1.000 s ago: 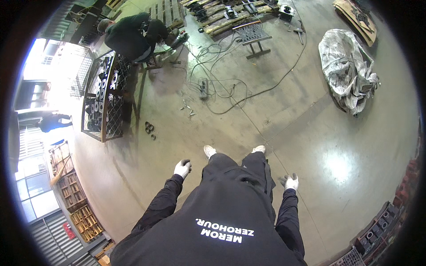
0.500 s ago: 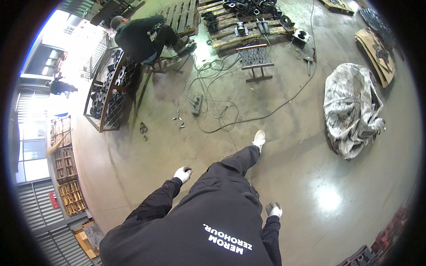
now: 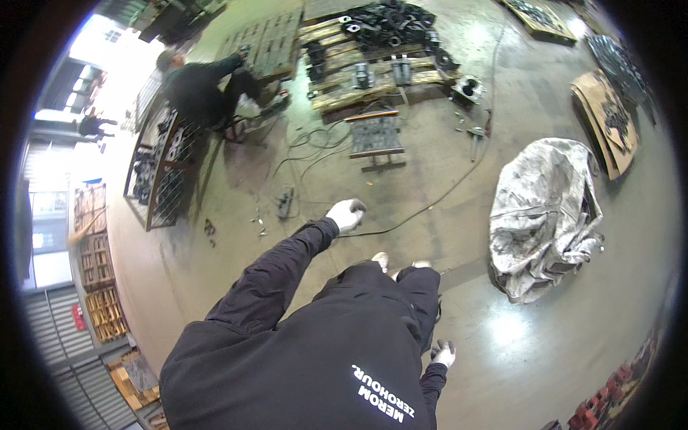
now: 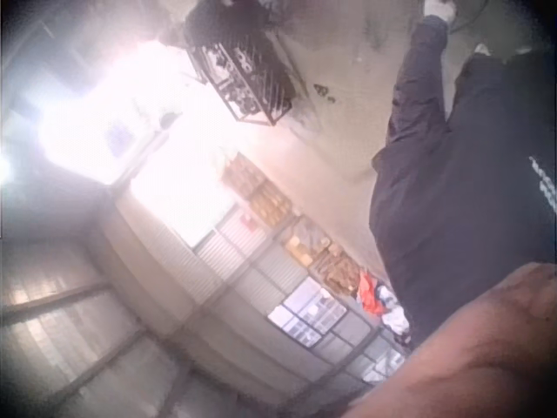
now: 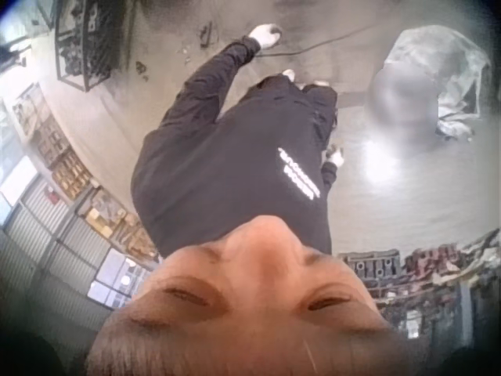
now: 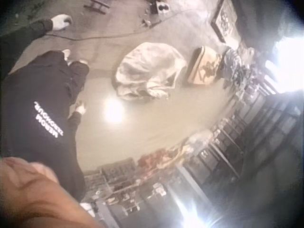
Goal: The person uses a handheld angle grinder with a wire brush to clean a small metal part at a workbench. They repeatedly remove and reattach the brush, then walk through the workshop and briefly interact with another worker before returning to the bench.
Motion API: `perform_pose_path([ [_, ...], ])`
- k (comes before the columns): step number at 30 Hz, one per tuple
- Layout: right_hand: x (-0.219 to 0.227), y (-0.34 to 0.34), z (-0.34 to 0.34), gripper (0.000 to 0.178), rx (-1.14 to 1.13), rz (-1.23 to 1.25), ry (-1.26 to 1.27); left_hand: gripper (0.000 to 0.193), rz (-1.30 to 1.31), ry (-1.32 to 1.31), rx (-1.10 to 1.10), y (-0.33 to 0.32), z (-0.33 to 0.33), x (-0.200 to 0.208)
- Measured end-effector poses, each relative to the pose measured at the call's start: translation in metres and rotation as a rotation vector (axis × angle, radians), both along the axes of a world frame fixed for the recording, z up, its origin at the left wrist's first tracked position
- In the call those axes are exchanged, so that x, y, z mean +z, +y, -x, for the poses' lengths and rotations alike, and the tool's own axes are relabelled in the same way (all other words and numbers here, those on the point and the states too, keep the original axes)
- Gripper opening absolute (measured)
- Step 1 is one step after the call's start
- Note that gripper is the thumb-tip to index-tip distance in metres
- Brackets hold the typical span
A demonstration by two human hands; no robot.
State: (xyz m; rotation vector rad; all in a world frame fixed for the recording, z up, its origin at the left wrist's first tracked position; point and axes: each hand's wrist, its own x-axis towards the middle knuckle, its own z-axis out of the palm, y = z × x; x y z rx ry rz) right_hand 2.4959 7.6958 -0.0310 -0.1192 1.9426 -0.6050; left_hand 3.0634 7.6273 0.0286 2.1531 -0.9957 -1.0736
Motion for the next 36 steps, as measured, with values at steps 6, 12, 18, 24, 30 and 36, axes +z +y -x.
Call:
perform_pose_path([
  [6,-0.030,-0.104,0.006,0.045,0.143,-0.094,0.000,0.028,-0.111,0.090,0.022,-0.127,0.006,-0.031],
  [12,-0.052,-0.293,0.029,0.045,0.105,-0.111,-0.160,0.025,-0.502,0.201,0.239,-0.128,0.036,-0.071],
  [18,-0.043,-0.535,0.020,0.038,0.020,0.170,-0.113,0.028,-0.392,0.072,0.244,-0.176,0.068,-0.073],
  [24,-0.044,-0.734,-0.025,0.036,0.248,0.153,-0.253,0.026,-0.460,0.192,0.391,-0.344,0.048,-0.080],
  [30,-0.039,-0.823,-0.062,0.044,0.338,-0.059,-0.197,0.028,-0.242,0.141,0.369,-0.570,-0.041,-0.065],
  [36,0.004,-0.929,-0.098,0.039,0.288,0.009,0.010,0.025,-0.146,0.277,0.429,-0.756,-0.112,-0.044],
])
